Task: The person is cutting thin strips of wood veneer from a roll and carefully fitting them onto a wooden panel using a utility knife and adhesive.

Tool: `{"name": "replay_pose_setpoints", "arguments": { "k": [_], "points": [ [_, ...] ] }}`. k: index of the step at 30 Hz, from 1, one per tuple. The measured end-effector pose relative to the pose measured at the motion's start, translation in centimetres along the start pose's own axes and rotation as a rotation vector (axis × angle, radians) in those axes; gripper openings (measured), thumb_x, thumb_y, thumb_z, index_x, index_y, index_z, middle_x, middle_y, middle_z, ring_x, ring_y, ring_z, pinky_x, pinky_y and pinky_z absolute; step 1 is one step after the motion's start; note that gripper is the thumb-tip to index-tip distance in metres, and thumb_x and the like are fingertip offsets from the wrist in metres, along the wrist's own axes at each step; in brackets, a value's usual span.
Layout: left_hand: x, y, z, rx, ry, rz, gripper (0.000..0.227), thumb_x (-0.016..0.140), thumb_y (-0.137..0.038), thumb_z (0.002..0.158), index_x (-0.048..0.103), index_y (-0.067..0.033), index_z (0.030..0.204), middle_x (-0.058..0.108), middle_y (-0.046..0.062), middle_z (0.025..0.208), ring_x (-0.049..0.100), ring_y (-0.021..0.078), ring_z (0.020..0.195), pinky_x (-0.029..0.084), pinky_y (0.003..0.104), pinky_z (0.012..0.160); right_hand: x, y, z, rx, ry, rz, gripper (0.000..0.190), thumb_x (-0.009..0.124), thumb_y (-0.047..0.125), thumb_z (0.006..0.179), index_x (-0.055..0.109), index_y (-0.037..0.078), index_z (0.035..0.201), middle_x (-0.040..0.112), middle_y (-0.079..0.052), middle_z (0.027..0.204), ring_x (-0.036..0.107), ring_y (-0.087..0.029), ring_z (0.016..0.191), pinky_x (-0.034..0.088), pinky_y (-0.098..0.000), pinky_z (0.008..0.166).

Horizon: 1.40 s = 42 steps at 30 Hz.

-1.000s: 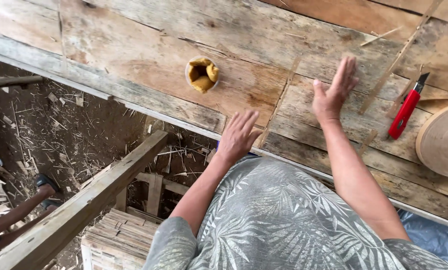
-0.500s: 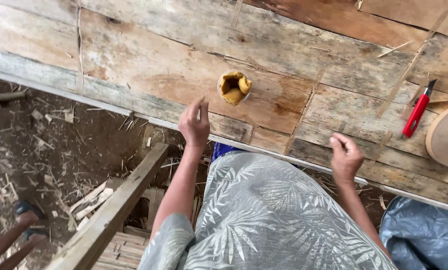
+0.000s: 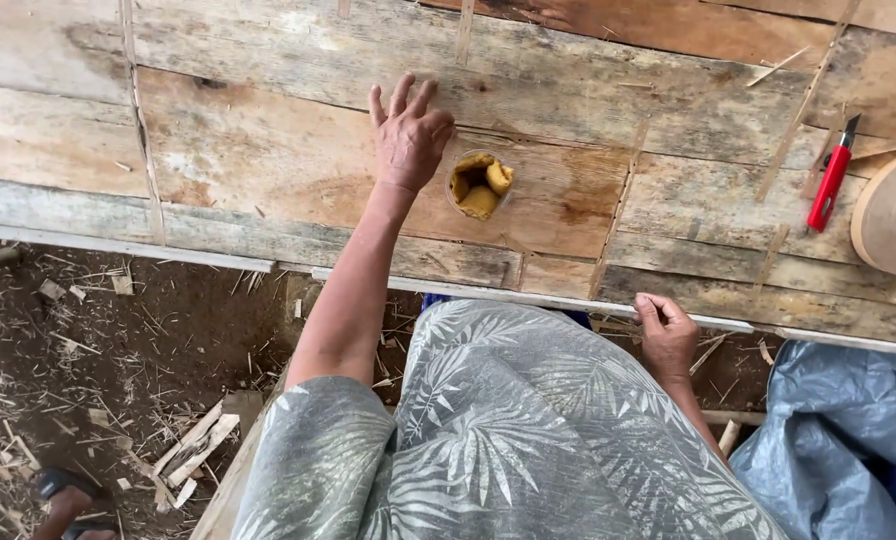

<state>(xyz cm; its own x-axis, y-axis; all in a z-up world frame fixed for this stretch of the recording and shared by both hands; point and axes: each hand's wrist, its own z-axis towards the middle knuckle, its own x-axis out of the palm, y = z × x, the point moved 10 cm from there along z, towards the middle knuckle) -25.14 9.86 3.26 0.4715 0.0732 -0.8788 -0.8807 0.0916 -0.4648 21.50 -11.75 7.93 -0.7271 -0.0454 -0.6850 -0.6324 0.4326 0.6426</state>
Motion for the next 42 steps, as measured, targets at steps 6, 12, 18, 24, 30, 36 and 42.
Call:
{"name": "replay_pose_setpoints", "arguments": {
  "k": [6, 12, 18, 24, 30, 36, 42],
  "points": [
    [0.3, 0.4, 0.9, 0.028, -0.049, -0.03, 0.01, 0.079, -0.03, 0.084, 0.075, -0.0293, 0.075, 0.064, 0.0, 0.138, 0.046, 0.0329, 0.134, 0.019, 0.068, 0.112, 0.8, 0.6, -0.5, 0.002, 0.025, -0.032, 0.014, 0.072, 0.017, 0.103, 0.077, 0.007, 0.112, 0.074, -0.005, 0.083, 0.065, -0.01, 0.076, 0.048, -0.0255, 0.068],
    [-1.2, -0.4, 1.9, 0.046, -0.002, 0.009, 0.007, 0.081, -0.03, 0.078, 0.077, -0.03, 0.072, 0.065, -0.003, 0.128, 0.05, 0.0279, 0.121, 0.03, 0.052, 0.1, 1.6, 1.5, -0.9, 0.018, 0.058, -0.033, 0.013, 0.071, 0.015, 0.102, 0.077, 0.008, 0.11, 0.075, -0.003, 0.091, 0.066, -0.011, 0.079, 0.049, -0.0256, 0.07],
    [-0.5, -0.1, 2.6, 0.071, 0.059, 0.05, 0.007, 0.083, -0.024, 0.077, 0.079, -0.0277, 0.073, 0.066, -0.004, 0.124, 0.05, 0.0261, 0.118, 0.028, 0.056, 0.101, 2.2, -1.5, -1.8, 0.057, 0.07, -0.021, 0.014, 0.071, 0.017, 0.102, 0.078, 0.008, 0.109, 0.077, -0.003, 0.096, 0.066, -0.01, 0.081, 0.049, -0.0259, 0.071],
    [-0.5, -1.0, 2.1, 0.16, 0.039, 0.105, 0.01, 0.082, -0.017, 0.08, 0.077, -0.0251, 0.082, 0.064, -0.003, 0.127, 0.051, 0.0228, 0.123, 0.03, 0.051, 0.1, 3.0, -10.8, -6.3, 0.241, 0.013, -0.096, 0.013, 0.074, 0.025, 0.098, 0.08, 0.021, 0.109, 0.077, 0.0, 0.09, 0.07, -0.014, 0.089, 0.054, -0.0328, 0.079],
    [-3.1, -1.1, -0.7, 0.13, -0.106, 0.036, 0.035, 0.074, -0.002, 0.085, 0.074, -0.0201, 0.115, 0.064, 0.003, 0.136, 0.054, 0.0221, 0.13, 0.025, 0.048, 0.111, 5.1, -19.2, -13.9, 0.454, 0.066, -0.018, 0.024, 0.073, 0.027, 0.098, 0.08, 0.021, 0.12, 0.077, -0.014, 0.106, 0.071, -0.035, 0.105, 0.055, -0.0482, 0.094],
    [-6.0, -6.0, -5.0, 0.21, -0.331, -0.037, 0.04, 0.071, -0.005, 0.094, 0.07, -0.0113, 0.134, 0.066, 0.014, 0.135, 0.06, 0.0311, 0.125, 0.035, 0.048, 0.111, 10.0, -30.4, -19.5, 0.752, 0.117, 0.354, 0.044, 0.067, 0.039, 0.105, 0.07, 0.007, 0.135, 0.065, -0.021, 0.137, 0.052, -0.045, 0.134, 0.037, -0.0553, 0.118],
    [-4.2, -18.2, -9.5, 0.372, -0.242, -0.153, 0.034, 0.069, -0.007, 0.095, 0.072, -0.0068, 0.129, 0.068, 0.018, 0.131, 0.063, 0.0372, 0.12, 0.041, 0.051, 0.11, 6.9, -29.0, -19.2, 0.765, 0.16, 0.372, 0.039, 0.076, 0.027, 0.093, 0.074, 0.003, 0.124, 0.07, -0.024, 0.126, 0.059, -0.043, 0.127, 0.041, -0.0534, 0.114]
  ]
}}
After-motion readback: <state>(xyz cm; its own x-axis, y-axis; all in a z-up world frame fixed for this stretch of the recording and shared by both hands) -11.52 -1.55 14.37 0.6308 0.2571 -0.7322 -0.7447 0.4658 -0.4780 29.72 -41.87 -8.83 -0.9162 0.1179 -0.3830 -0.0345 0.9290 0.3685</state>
